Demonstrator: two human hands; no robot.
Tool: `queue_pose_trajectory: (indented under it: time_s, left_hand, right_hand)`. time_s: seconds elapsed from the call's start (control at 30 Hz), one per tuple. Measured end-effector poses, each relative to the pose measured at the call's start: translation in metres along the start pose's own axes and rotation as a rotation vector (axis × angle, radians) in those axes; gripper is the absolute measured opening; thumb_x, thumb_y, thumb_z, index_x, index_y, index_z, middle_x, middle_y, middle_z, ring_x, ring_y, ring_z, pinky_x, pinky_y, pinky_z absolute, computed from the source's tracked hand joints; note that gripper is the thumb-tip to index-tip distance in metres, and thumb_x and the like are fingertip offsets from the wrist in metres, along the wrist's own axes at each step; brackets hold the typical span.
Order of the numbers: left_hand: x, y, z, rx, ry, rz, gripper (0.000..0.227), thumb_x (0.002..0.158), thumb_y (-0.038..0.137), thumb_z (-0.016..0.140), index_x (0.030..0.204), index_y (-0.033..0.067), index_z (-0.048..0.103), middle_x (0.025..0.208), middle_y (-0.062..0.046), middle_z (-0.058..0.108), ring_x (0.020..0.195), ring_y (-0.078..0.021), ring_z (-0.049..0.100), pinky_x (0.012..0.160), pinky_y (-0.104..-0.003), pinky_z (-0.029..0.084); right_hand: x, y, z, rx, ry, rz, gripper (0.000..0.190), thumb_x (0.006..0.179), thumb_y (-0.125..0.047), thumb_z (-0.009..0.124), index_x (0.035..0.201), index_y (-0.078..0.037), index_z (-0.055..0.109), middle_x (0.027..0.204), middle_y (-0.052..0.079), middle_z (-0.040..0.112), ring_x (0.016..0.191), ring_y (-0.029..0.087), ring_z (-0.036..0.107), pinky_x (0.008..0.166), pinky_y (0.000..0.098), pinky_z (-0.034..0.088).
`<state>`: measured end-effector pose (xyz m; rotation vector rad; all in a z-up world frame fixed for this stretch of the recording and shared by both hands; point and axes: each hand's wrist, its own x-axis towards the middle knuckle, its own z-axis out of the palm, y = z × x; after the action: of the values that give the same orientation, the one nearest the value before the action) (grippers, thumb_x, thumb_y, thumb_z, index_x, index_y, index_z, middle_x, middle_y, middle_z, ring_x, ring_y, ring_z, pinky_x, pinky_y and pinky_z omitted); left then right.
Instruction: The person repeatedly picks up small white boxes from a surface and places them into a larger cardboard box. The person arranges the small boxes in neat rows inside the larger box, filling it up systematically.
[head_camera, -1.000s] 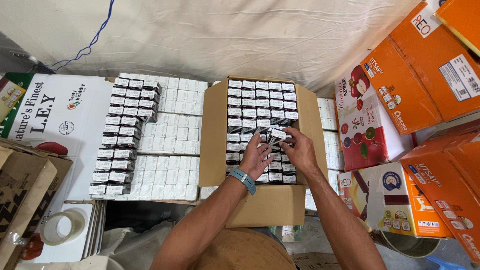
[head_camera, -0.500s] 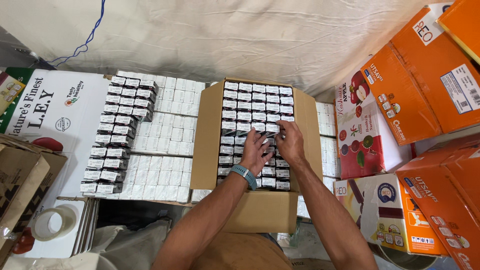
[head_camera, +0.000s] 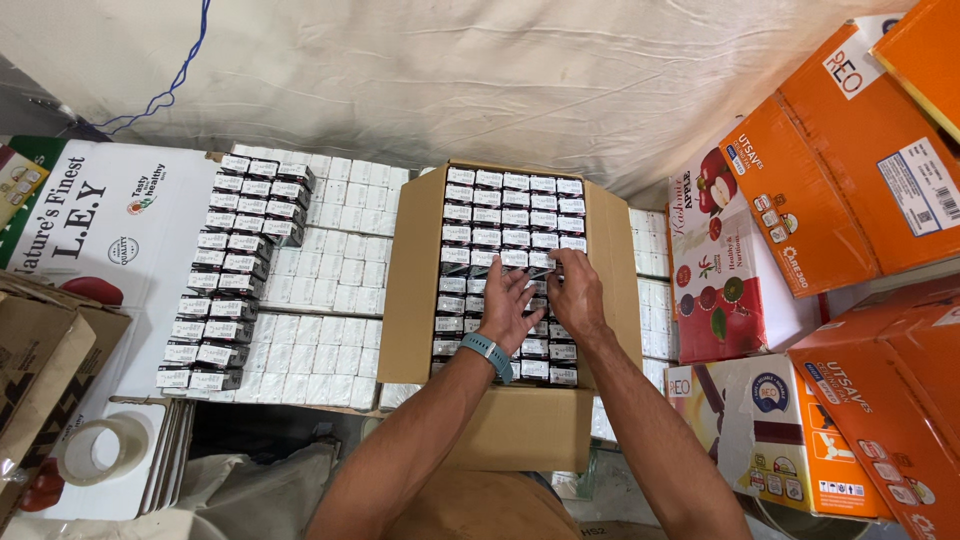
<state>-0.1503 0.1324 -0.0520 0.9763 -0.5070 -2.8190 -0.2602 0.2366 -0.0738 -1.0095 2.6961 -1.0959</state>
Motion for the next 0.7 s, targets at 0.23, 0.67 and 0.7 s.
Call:
queue_pose_trajectory:
  time_s: [0.23,0.67,0.7]
  left_hand:
    - [-0.021,0.014,-0.001,0.085,-0.048,0.011,0.073,0.097,0.075,0.039,0.136,0.0139,0.037,0.171,-0.015,0.004,0.158,-0.0350,0.002,0.123,-0.063,0.017]
    - [-0.088,0.096,-0.029,0.452,-0.082,0.375,0.042,0.103,0.044,0.052,0.126,0.0089,0.057,0.142,-0.014,0.043,0.142,-0.0329,0.034,0.113,-0.056,0.035]
    - [-0.090,0.105,-0.037,0.467,-0.051,0.420,0.036,0.100,0.036,0.058,0.125,0.0099,0.059,0.134,-0.008,0.051,0.132,-0.0228,0.045,0.108,-0.050,0.042]
  right_hand:
    - [-0.008,-0.007,-0.010,0.058,-0.037,0.071,0.040,0.085,-0.002,0.066,0.122,-0.017,0.069,0.116,0.012,0.069,0.098,0.033,0.075,0.084,0.0486,0.061]
    - [-0.025,-0.104,-0.016,0.296,0.065,0.018,0.031,0.090,-0.006,0.068,0.121,-0.009,0.072,0.111,0.017,0.070,0.096,0.035,0.075,0.078,0.0420,0.062]
    - [-0.025,-0.117,-0.012,0.325,0.054,0.004,0.030,0.091,-0.007,0.068,0.121,-0.010,0.072,0.111,0.015,0.071,0.097,0.033,0.075,0.078,0.0411,0.062]
